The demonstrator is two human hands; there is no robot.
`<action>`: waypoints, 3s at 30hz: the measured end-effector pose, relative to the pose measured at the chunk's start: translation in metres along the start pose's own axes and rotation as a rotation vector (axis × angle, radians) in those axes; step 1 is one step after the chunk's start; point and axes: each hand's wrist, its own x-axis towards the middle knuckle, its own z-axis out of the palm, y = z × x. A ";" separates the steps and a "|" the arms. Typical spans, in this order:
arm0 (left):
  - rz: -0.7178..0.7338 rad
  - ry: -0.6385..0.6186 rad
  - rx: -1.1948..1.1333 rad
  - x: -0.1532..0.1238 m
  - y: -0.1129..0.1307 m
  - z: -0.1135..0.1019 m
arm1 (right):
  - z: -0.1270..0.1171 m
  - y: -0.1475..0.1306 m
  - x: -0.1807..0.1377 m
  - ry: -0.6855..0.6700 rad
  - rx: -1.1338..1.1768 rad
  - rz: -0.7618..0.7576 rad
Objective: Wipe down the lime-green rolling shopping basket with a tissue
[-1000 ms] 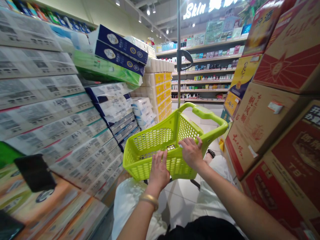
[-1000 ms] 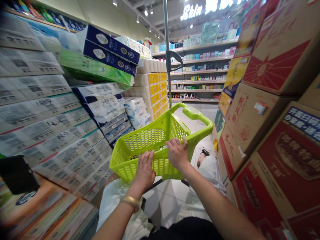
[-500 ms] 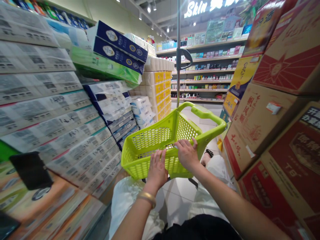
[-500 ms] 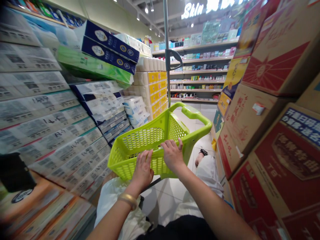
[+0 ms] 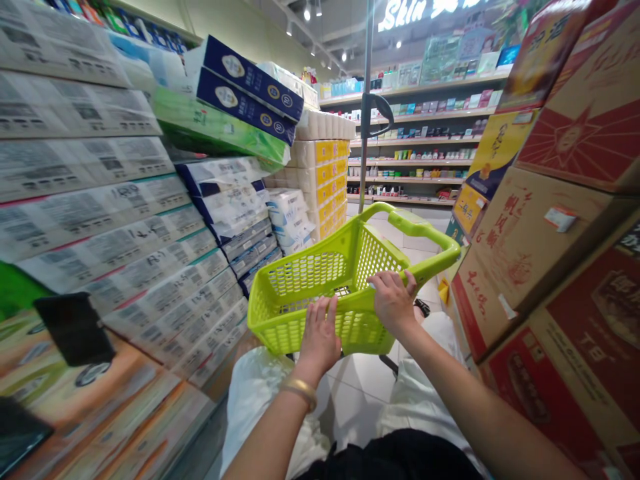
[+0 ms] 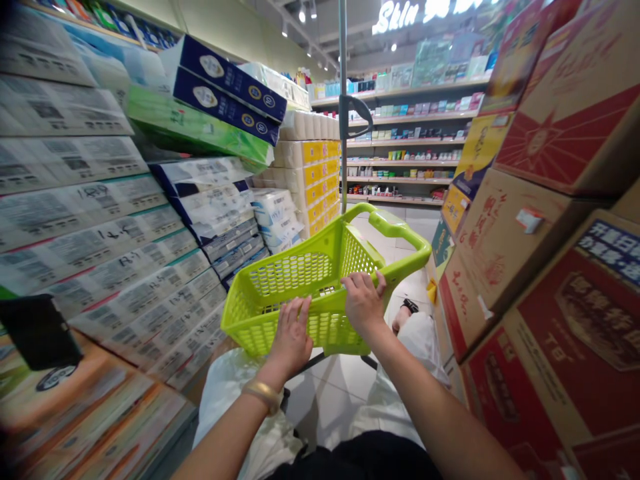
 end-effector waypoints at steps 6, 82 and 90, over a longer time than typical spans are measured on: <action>0.010 -0.009 0.001 -0.001 -0.004 -0.001 | -0.020 0.035 0.009 0.059 0.016 0.023; -0.128 0.070 0.009 0.009 0.022 0.000 | -0.008 0.001 0.000 0.049 0.013 0.119; -0.105 0.077 0.021 0.005 0.017 -0.001 | 0.012 -0.050 -0.017 -0.091 0.104 -0.026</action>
